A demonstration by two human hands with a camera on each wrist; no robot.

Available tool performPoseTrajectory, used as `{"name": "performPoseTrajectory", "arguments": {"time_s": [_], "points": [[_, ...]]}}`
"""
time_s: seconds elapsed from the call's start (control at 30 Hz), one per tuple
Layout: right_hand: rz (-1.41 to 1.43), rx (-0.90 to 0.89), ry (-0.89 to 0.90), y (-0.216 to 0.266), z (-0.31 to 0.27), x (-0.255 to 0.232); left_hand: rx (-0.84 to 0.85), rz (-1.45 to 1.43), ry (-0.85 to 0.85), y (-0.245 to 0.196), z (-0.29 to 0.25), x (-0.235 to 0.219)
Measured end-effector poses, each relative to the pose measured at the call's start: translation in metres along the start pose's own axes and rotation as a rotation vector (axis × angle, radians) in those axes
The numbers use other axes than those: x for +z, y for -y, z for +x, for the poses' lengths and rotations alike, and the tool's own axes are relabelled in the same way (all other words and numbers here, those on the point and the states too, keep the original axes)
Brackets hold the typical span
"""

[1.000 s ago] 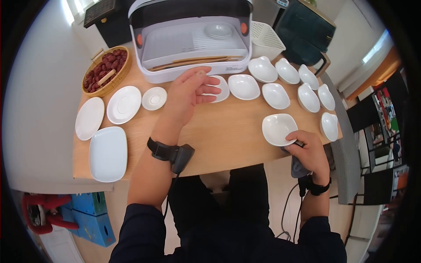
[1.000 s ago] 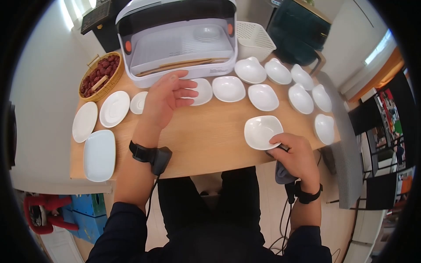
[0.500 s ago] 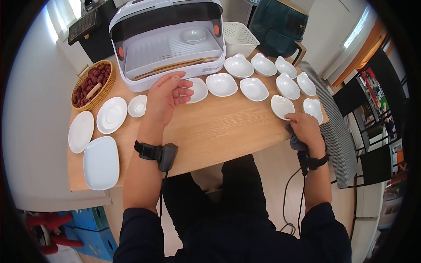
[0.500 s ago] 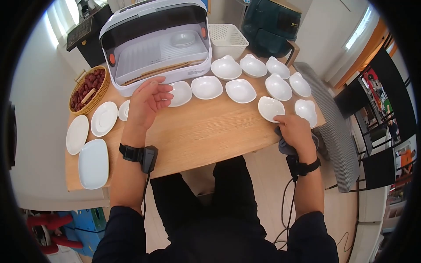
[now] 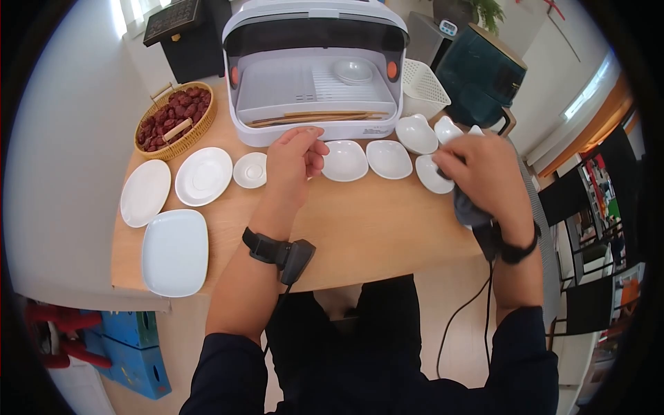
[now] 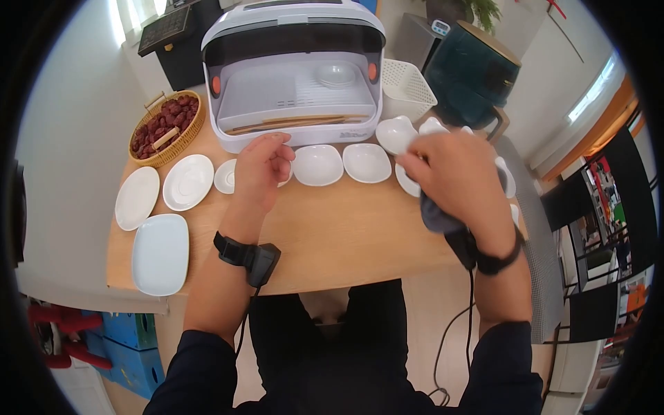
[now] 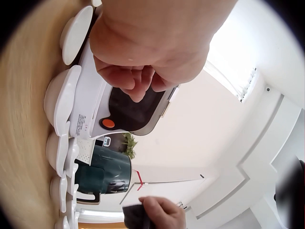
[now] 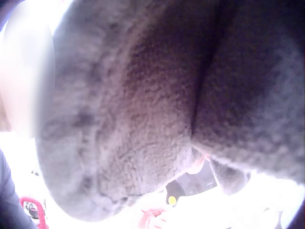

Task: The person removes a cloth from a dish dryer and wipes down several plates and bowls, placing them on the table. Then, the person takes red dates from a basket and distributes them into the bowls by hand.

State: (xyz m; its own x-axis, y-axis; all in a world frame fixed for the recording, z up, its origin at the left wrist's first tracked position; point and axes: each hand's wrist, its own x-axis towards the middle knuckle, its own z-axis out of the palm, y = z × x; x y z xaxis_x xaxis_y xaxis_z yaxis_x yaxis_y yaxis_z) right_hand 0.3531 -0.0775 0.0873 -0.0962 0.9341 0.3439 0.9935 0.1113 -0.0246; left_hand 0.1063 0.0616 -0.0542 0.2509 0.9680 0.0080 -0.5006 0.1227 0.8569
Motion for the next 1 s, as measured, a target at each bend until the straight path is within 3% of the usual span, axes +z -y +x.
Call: {"name": "performPoseTrajectory", "arguments": {"time_s": [0.07,0.2,0.33,0.43,0.53,0.73,0.8,0.87,0.93,1.0], "points": [[-0.01,-0.127,-0.094,-0.003,0.063,0.029,0.026,-0.029,-0.031,0.002,0.005,-0.007],[-0.309,-0.173,0.112,-0.005,0.177,0.095,-0.051,-0.249,-0.015,0.001,0.01,-0.018],[-0.399,-0.17,0.205,0.001,0.241,0.139,-0.088,-0.362,0.031,0.0,0.012,-0.024],[-0.416,-0.054,0.36,0.003,0.267,0.154,-0.103,-0.392,0.054,-0.001,0.011,-0.023],[-0.432,-0.05,0.433,-0.005,0.276,0.163,-0.117,-0.378,0.07,0.002,0.012,-0.024],[-0.474,-0.082,0.306,-0.02,0.274,0.166,-0.138,-0.387,0.099,0.006,0.011,-0.021],[-0.382,-0.111,0.125,-0.017,0.263,0.155,-0.166,-0.359,0.024,0.002,0.009,-0.018],[-0.37,-0.153,0.02,-0.015,0.252,0.146,-0.148,-0.346,0.059,0.007,0.014,-0.026],[-0.346,-0.208,-0.168,0.001,0.229,0.135,-0.13,-0.337,0.085,0.009,0.015,-0.026],[-0.24,-0.233,-0.231,0.04,0.179,0.104,-0.1,-0.345,0.051,0.004,0.015,-0.02]]}}
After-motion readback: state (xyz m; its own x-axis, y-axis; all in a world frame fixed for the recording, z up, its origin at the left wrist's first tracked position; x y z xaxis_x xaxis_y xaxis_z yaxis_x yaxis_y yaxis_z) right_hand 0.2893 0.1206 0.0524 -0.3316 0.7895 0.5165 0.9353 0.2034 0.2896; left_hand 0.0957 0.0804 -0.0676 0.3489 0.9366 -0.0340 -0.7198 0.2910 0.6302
